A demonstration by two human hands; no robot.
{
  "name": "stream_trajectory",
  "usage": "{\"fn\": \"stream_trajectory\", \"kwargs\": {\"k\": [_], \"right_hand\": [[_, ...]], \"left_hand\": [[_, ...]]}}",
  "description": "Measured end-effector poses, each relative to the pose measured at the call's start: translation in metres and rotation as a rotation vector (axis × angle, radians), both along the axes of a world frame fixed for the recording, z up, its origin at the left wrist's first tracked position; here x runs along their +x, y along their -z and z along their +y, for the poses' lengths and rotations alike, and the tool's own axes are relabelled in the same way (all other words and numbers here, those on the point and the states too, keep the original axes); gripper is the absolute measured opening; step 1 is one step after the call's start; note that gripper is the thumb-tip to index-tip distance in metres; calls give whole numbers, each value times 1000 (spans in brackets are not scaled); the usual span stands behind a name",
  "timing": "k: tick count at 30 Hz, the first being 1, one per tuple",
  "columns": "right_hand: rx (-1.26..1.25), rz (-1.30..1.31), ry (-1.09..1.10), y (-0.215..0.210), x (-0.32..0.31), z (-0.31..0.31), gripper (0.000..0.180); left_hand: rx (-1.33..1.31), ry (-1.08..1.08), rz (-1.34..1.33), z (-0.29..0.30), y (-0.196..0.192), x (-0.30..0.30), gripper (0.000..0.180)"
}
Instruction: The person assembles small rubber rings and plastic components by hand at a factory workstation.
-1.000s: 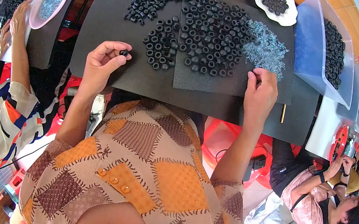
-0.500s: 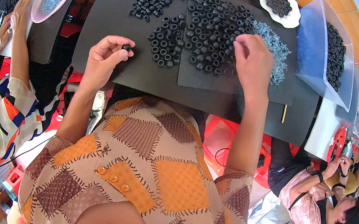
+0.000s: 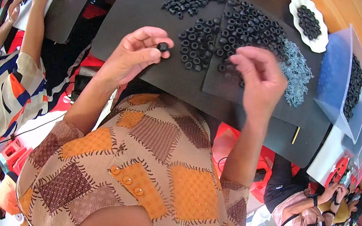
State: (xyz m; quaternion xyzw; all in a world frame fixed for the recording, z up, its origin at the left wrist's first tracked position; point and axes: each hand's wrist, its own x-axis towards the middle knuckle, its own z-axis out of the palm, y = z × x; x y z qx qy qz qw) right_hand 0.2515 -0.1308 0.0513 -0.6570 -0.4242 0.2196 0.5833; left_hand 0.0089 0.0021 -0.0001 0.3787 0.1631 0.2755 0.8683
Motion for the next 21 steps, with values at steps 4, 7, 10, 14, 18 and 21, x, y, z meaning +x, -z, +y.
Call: {"fn": "stream_trajectory", "kwargs": {"k": [4, 7, 10, 14, 18, 21], "right_hand": [[126, 97, -216, 13, -34, 6, 17], [175, 220, -279, 13, -52, 16, 15], [206, 185, -317, 15, -56, 20, 14], [213, 215, -300, 12, -67, 23, 14], [185, 170, -301, 14, -70, 24, 13], [182, 128, -270, 13, -71, 26, 12]], "left_hand": [[-53, 43, -56, -1, -4, 6, 26], [-75, 25, -80, -4, -3, 8, 24], [29, -34, -34, -6, 0, 10, 23], [191, -77, 83, -5, -4, 8, 28], [255, -54, 135, -6, -6, 7, 26], [209, -50, 122, -8, -10, 7, 23]]}}
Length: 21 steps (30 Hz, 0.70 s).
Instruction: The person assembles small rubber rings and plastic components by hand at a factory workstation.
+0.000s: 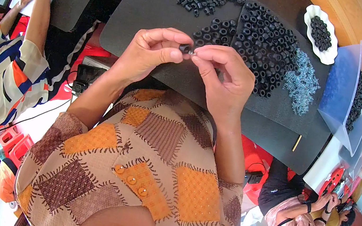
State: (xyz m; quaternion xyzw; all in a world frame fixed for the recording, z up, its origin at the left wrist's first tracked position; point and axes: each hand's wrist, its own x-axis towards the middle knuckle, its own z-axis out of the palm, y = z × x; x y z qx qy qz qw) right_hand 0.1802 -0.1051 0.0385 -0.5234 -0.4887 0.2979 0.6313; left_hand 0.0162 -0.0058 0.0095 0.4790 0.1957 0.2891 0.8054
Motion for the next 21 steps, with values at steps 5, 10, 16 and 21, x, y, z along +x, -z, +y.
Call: {"fn": "stream_trajectory", "kwargs": {"k": [5, 10, 16, 21], "right_hand": [[32, -264, 122, -1, -1, 2, 13], [52, -368, 96, -2, -4, 2, 14], [106, -481, 148, 0, -11, 6, 14], [105, -517, 141, 11, -17, 12, 15]], "left_hand": [[-30, -10, 44, 0, 6, -3, 27], [-13, -58, -36, -3, 3, -2, 27], [-3, -19, 5, -2, 9, -5, 25], [-76, -46, -2, -2, 21, -7, 25]]}}
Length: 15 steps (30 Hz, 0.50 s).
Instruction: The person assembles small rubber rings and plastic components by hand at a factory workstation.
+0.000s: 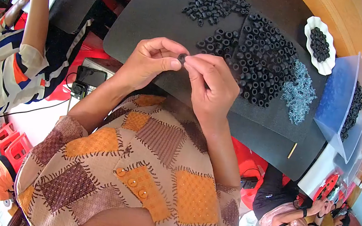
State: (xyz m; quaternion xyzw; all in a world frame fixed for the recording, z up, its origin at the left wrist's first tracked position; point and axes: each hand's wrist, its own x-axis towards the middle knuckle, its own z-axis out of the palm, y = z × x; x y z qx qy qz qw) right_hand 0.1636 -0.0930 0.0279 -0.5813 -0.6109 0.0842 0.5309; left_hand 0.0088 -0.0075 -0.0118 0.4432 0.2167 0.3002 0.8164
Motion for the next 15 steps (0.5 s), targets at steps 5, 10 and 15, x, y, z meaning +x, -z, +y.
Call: {"fn": "stream_trajectory", "kwargs": {"k": [5, 10, 15], "right_hand": [[-32, -114, -62, -10, 15, 16, 21], [-221, -104, 161, -19, 58, 49, 24], [-370, -413, 16, -2, 74, 78, 18]], "left_hand": [[-176, -49, -113, 4, 4, -7, 25], [-291, -19, -201, 18, 8, -17, 25], [-380, 46, -305, 23, 10, -18, 27]]}}
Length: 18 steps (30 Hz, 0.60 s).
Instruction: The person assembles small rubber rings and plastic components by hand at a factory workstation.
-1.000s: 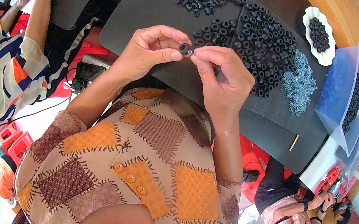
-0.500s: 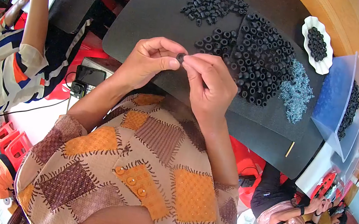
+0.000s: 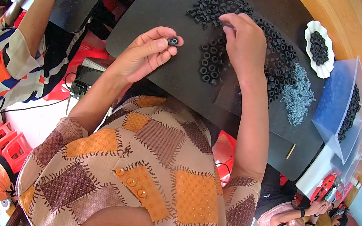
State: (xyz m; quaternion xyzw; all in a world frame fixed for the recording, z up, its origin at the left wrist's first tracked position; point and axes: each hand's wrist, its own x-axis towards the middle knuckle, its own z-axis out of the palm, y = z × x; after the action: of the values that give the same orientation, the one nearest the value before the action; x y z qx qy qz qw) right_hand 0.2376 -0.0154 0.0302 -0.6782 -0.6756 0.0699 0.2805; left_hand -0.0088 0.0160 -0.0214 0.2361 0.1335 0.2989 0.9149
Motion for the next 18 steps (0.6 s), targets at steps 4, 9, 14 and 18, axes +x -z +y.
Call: {"fn": "stream_trajectory", "kwargs": {"k": [4, 9, 14, 18], "right_hand": [[-41, -41, -44, 5, -1, 9, 18], [-135, -35, -22, 8, -1, 15, 16], [-108, 8, -39, 8, 4, 15, 16], [-67, 287, 91, -5, -2, -3, 20]], "left_hand": [[-18, 18, -45, 3, 2, -1, 29], [13, 33, -58, 3, 5, -1, 29], [43, 6, -34, 1, 6, 0, 27], [42, -9, -48, -1, 6, 1, 27]]}}
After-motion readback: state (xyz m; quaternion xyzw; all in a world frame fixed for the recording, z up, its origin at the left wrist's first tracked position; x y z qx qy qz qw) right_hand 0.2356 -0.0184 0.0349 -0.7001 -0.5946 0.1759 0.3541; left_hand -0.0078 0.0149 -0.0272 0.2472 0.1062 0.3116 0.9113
